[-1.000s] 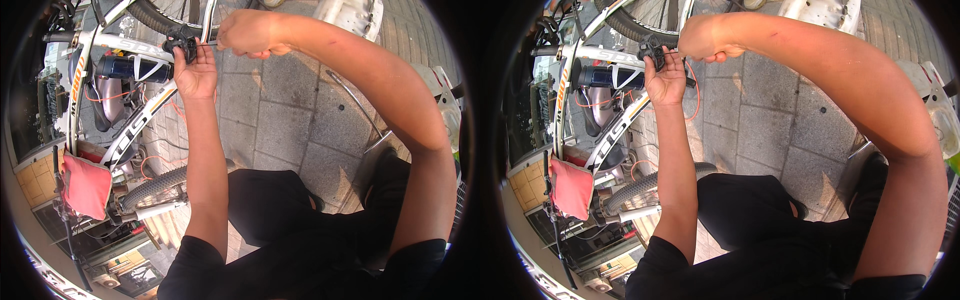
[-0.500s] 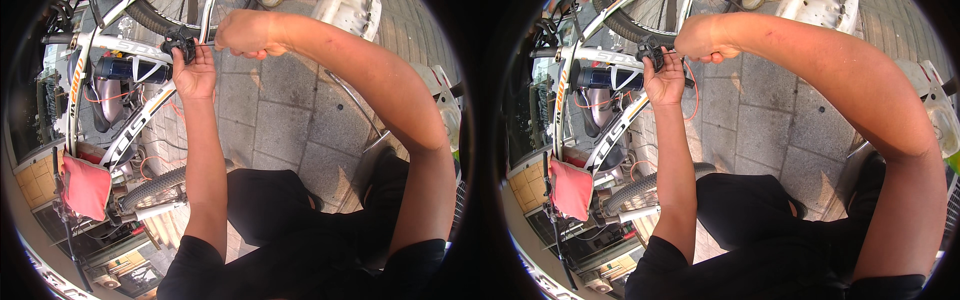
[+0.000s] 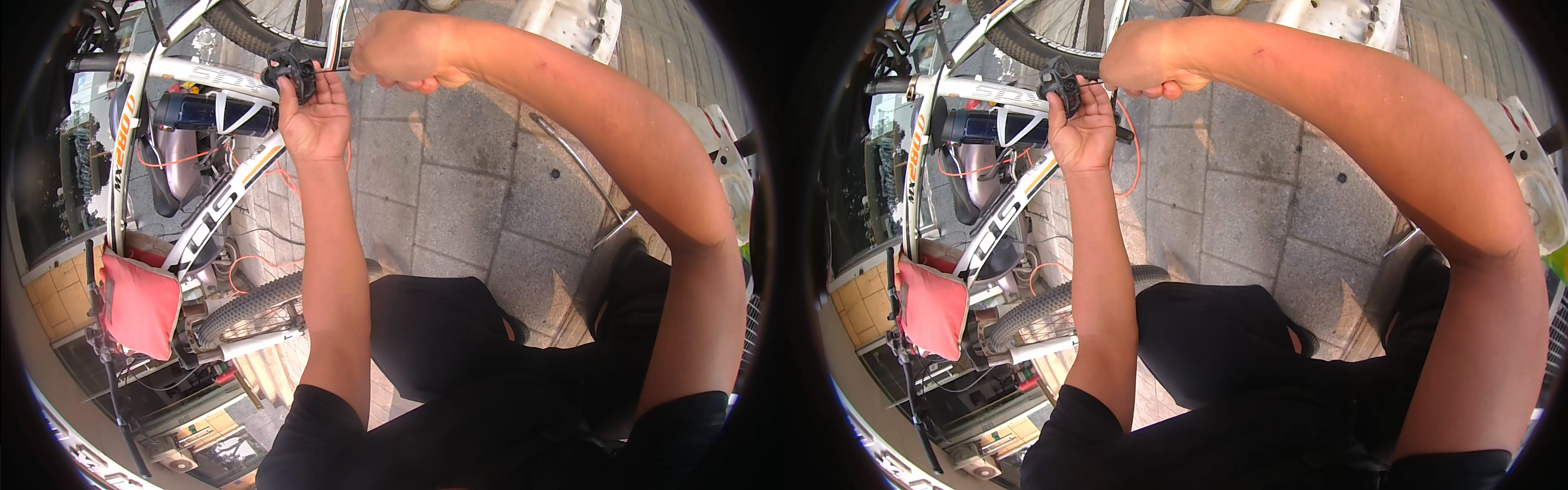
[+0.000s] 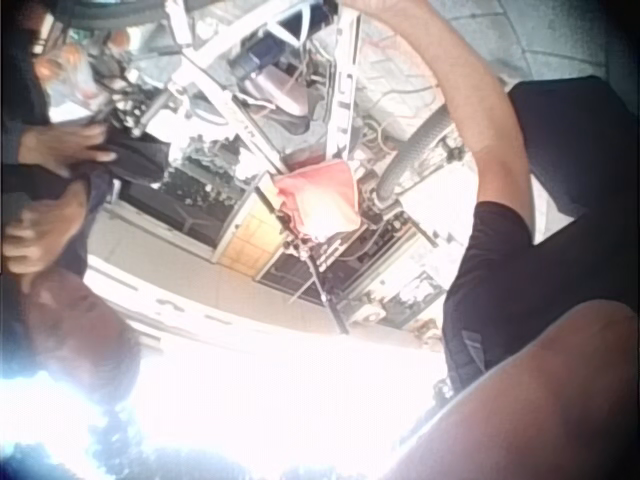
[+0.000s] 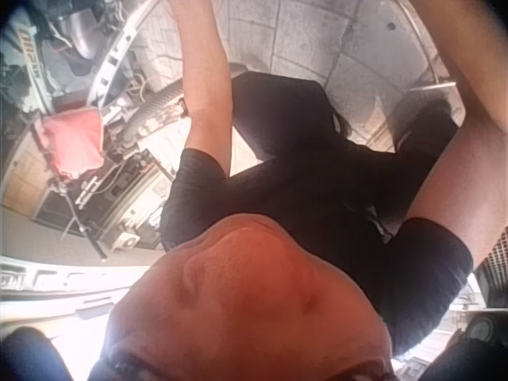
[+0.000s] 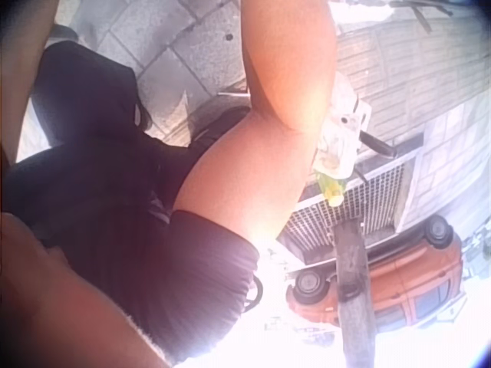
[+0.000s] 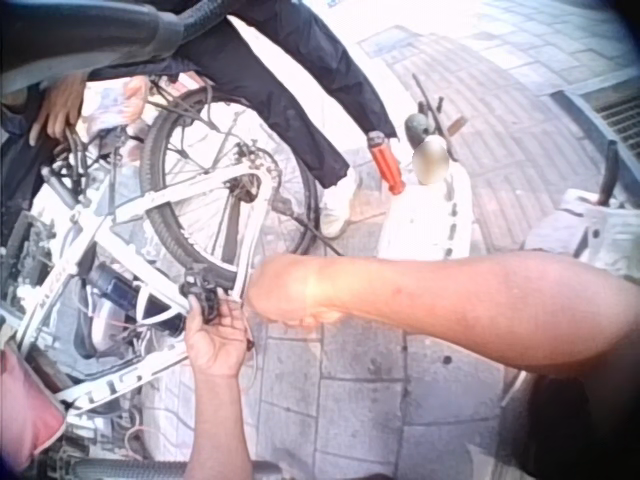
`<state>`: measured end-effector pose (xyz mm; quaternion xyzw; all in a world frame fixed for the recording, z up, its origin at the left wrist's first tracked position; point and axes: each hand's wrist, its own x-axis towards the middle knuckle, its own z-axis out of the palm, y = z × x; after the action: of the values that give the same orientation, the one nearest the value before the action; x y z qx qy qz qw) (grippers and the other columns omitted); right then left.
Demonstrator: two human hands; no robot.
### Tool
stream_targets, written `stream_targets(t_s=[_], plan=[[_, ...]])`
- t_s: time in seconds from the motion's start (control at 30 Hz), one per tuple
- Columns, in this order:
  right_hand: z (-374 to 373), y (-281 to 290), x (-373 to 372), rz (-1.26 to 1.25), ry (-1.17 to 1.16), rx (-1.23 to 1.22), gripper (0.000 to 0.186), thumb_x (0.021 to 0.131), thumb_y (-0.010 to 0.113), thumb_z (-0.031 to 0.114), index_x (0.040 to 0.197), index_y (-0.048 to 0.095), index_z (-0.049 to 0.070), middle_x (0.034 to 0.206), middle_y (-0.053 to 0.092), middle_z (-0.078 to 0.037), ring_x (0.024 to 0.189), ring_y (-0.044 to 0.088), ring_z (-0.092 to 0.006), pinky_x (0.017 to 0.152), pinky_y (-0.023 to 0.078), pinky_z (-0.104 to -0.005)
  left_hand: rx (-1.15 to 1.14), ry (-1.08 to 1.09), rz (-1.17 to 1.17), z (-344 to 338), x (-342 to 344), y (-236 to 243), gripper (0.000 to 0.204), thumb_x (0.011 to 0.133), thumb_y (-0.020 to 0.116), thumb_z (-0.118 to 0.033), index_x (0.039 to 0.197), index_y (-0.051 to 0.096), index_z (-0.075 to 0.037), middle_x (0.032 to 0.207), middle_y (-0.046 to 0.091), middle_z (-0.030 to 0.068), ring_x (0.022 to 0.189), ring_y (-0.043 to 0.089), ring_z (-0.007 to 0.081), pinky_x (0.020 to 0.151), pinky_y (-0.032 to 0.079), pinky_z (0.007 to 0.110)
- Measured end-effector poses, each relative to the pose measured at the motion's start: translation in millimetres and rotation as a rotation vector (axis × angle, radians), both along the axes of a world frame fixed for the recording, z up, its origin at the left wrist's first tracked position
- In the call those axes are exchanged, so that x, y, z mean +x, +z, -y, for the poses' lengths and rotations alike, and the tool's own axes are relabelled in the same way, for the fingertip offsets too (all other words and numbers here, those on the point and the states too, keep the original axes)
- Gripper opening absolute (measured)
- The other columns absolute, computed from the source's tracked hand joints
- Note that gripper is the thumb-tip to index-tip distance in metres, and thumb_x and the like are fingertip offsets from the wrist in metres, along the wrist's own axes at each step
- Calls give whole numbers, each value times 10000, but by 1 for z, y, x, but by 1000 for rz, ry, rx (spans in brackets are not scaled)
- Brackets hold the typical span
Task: The person walks out of a shop onto a sidewalk and squats beside a bicycle. They use a T-handle wrench to loosen and remove a bolt from the pedal, then use a small screwdriver to adjust the pedal mechanism before reattaching the bolt and tightening it.
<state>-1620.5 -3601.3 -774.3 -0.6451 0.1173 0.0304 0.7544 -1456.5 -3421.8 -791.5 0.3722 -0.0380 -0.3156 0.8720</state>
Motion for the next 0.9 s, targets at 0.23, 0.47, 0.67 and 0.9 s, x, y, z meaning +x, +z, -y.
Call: stream_targets(t_s=[0.23, 0.47, 0.67, 0.9], plan=[[2, 15, 11, 71, 176, -273, 143, 849, 521, 85, 809, 640, 17, 677, 563, -103, 555, 484, -205, 476, 361, -382, 8, -2, 5, 2, -5, 1, 319, 956, 742, -220, 1144, 647, 19, 1121, 731, 152, 1078, 705, 277, 1051, 534, 486], [10, -7, 71, 111, 449, -595, 143, 838, 559, 21, 780, 690, 9, 673, 598, -114, 547, 553, -234, 448, 384, -431, 63, 48, 44, 0, -3, 2, 374, 942, 764, -278, 1168, 646, -5, 1119, 719, 137, 1059, 694, 246, 994, 561, 442], [-8, 27, 13, -141, -19, -104, 151, 857, 450, 72, 780, 580, 76, 638, 458, -42, 531, 336, -155, 459, 275, -318, 64, 42, 43, 4, -8, 2, 368, 948, 757, -271, 1168, 644, 2, 1118, 716, 143, 1062, 689, 249, 995, 562, 442], [-7, 37, -13, -128, -2, 14, 192, 964, 573, 183, 848, 601, 33, 694, 485, -16, 514, 353, -115, 448, 287, -297, 53, 24, 40, 4, -7, 1, 353, 949, 757, -263, 1163, 646, -6, 1110, 721, 137, 1045, 698, 250, 992, 563, 441]])
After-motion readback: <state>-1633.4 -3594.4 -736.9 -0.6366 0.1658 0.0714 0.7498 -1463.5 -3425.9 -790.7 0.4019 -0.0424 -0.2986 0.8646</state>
